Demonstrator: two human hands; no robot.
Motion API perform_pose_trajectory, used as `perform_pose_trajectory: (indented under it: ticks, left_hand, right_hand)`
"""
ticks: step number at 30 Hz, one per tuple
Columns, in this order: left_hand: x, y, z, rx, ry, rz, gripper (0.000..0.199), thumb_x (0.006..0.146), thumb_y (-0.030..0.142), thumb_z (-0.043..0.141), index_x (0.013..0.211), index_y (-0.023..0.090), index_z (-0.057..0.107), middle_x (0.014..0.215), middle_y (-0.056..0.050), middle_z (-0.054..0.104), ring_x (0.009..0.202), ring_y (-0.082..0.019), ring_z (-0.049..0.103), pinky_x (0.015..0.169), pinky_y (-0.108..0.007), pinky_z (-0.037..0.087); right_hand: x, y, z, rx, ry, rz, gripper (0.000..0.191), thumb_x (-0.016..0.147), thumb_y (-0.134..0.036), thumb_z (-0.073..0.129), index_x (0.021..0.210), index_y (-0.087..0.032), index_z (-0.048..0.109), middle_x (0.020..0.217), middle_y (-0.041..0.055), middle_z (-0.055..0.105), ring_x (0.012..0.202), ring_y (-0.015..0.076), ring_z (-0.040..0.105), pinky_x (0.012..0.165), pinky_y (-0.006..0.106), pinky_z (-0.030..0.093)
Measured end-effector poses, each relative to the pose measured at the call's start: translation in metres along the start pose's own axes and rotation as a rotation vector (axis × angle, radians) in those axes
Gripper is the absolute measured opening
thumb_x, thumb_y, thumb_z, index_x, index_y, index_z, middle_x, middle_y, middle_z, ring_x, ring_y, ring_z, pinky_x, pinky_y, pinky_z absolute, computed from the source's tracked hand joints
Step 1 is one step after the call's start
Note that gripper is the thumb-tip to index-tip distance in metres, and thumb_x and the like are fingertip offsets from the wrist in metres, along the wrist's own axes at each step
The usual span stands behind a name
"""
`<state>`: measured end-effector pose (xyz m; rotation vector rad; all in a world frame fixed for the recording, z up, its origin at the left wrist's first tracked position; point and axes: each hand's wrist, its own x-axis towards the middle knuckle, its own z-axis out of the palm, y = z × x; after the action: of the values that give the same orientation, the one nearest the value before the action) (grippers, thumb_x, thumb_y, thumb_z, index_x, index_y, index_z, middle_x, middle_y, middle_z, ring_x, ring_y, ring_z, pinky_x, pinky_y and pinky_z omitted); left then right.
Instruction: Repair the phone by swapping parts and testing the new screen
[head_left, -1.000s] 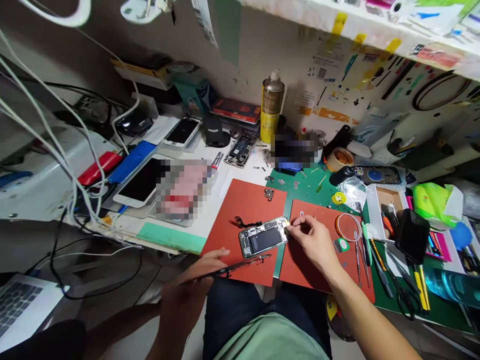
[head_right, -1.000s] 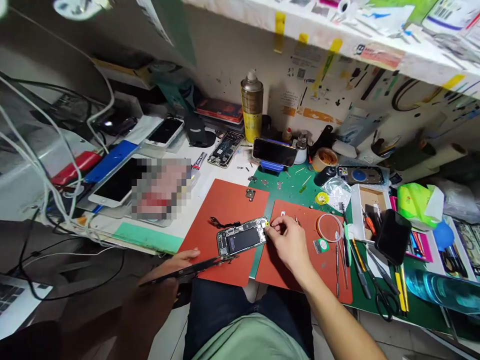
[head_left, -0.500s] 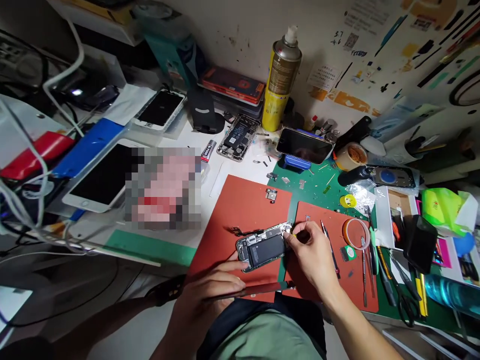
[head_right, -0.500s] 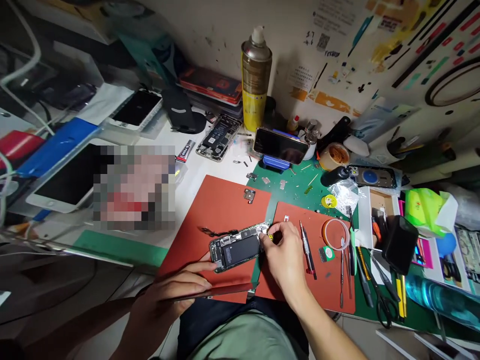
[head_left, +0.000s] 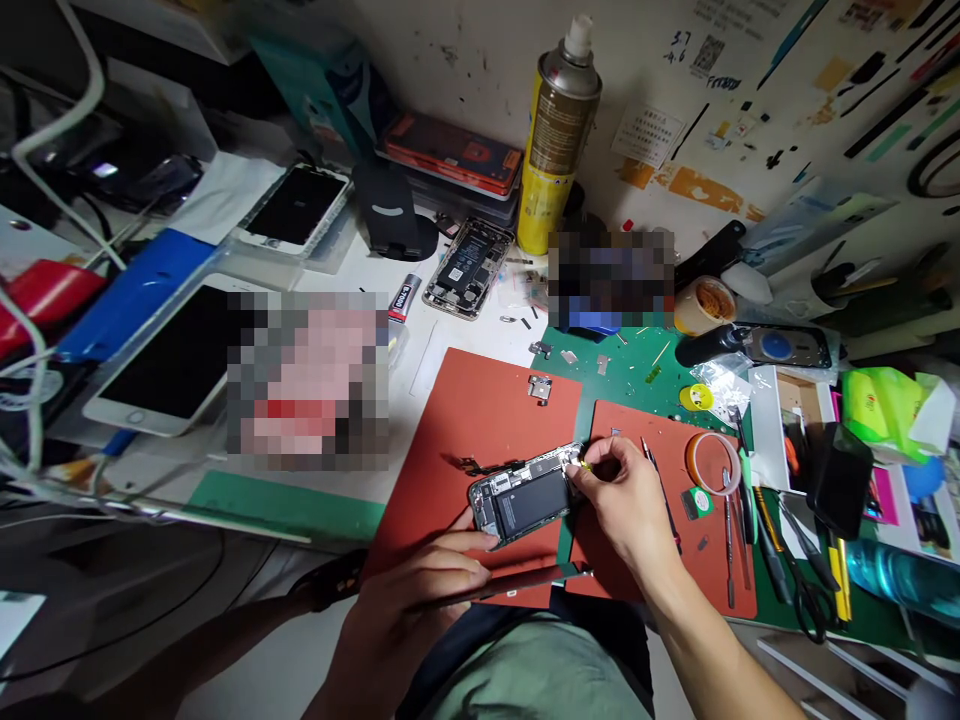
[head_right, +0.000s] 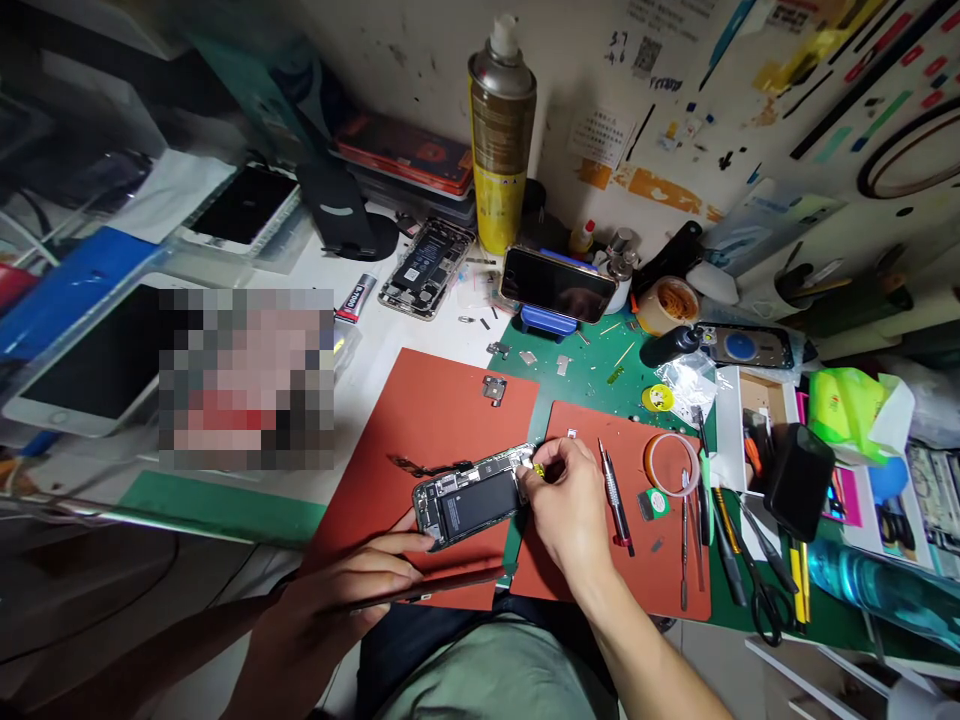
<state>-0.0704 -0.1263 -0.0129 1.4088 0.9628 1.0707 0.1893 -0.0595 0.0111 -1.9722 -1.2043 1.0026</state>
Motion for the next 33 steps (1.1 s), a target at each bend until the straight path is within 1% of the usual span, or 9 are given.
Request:
perform_pose_trajectory:
  ticks: [4,7,11,18,21,24,27,30,33]
  left_hand:
    - [-0.0010,0.0000,-0.0003,0.008,0.006,-0.025,0.022,0.098,0.017,0.067,0.111,0.027,0.082,0.105,-0.007,0.084,0.116,-0.030,0.077,0.107,-0.044,0.059]
    - [-0.0032,-0.0014,-0.0017,-0.002,-0.015,-0.030,0.024,0.099,0.016,0.066,0.113,0.028,0.081,0.108,-0.006,0.083,0.119,-0.029,0.075,0.110,-0.044,0.057]
    - [-0.0045,-0.0026,-0.0028,-0.021,-0.026,-0.021,0.029,0.101,0.014,0.062,0.118,0.029,0.080,0.113,-0.006,0.082,0.122,-0.029,0.073,0.115,-0.049,0.053]
    - [-0.0022,-0.0005,-0.0021,-0.027,-0.019,-0.028,0.030,0.100,0.013,0.062,0.118,0.029,0.080,0.116,-0.007,0.082,0.120,-0.030,0.074,0.115,-0.051,0.053]
    - [-0.0023,-0.0006,-0.0023,-0.025,-0.029,-0.028,0.029,0.100,0.013,0.063,0.118,0.028,0.080,0.120,-0.009,0.081,0.120,-0.030,0.074,0.113,-0.049,0.054]
    - [-0.0021,-0.0016,-0.0025,-0.027,-0.032,-0.011,0.029,0.100,0.013,0.063,0.118,0.027,0.080,0.117,-0.008,0.082,0.121,-0.030,0.074,0.112,-0.047,0.055]
    - [-0.0009,-0.0029,-0.0026,-0.033,-0.040,0.007,0.029,0.101,0.013,0.062,0.119,0.026,0.079,0.112,-0.008,0.082,0.120,-0.029,0.074,0.113,-0.049,0.055]
    - [-0.0001,-0.0040,-0.0032,-0.032,-0.049,0.034,0.029,0.100,0.011,0.062,0.120,0.025,0.079,0.113,-0.009,0.082,0.120,-0.030,0.074,0.113,-0.050,0.055]
    - [-0.0005,-0.0047,-0.0042,-0.021,-0.059,0.037,0.029,0.100,0.010,0.062,0.121,0.024,0.078,0.116,-0.010,0.081,0.121,-0.030,0.074,0.110,-0.049,0.057]
  right_hand:
    - [0.0006,0.0009,0.0011,0.006,-0.004,0.025,0.027,0.080,-0.045,0.076,0.078,-0.023,0.061,0.080,0.0037,0.066,0.071,0.0205,0.057,0.064,0.032,0.043]
    - [0.0011,-0.0003,0.0004,0.014,-0.019,0.041,0.030,0.080,-0.049,0.076,0.079,-0.023,0.060,0.080,0.0036,0.065,0.071,0.0203,0.056,0.064,0.032,0.043]
    - [0.0012,-0.0027,-0.0015,0.055,-0.050,0.069,0.031,0.079,-0.050,0.076,0.079,-0.023,0.060,0.079,0.0021,0.064,0.070,0.0195,0.054,0.066,0.033,0.043]
    - [0.0001,-0.0026,-0.0002,0.021,-0.013,0.041,0.030,0.079,-0.048,0.078,0.080,-0.023,0.061,0.081,0.0036,0.066,0.072,0.0206,0.057,0.065,0.032,0.044]
    - [0.0000,-0.0013,0.0008,0.010,-0.011,0.045,0.030,0.080,-0.048,0.077,0.081,-0.023,0.061,0.082,0.0039,0.066,0.073,0.0207,0.057,0.066,0.032,0.044]
    - [-0.0004,-0.0006,0.0008,0.021,-0.018,0.048,0.031,0.080,-0.050,0.077,0.081,-0.023,0.061,0.083,0.0040,0.066,0.074,0.0204,0.056,0.066,0.032,0.044]
    - [-0.0011,-0.0010,0.0002,0.056,-0.020,0.057,0.031,0.080,-0.050,0.078,0.081,-0.023,0.062,0.083,0.0034,0.065,0.073,0.0200,0.056,0.066,0.032,0.043]
    - [-0.0021,-0.0015,0.0003,0.072,-0.004,0.061,0.031,0.079,-0.049,0.079,0.081,-0.023,0.063,0.082,0.0033,0.065,0.072,0.0202,0.056,0.067,0.032,0.043]
    - [-0.0026,-0.0014,0.0012,0.062,0.010,0.062,0.030,0.078,-0.048,0.079,0.081,-0.023,0.063,0.083,0.0033,0.066,0.074,0.0209,0.057,0.068,0.033,0.043]
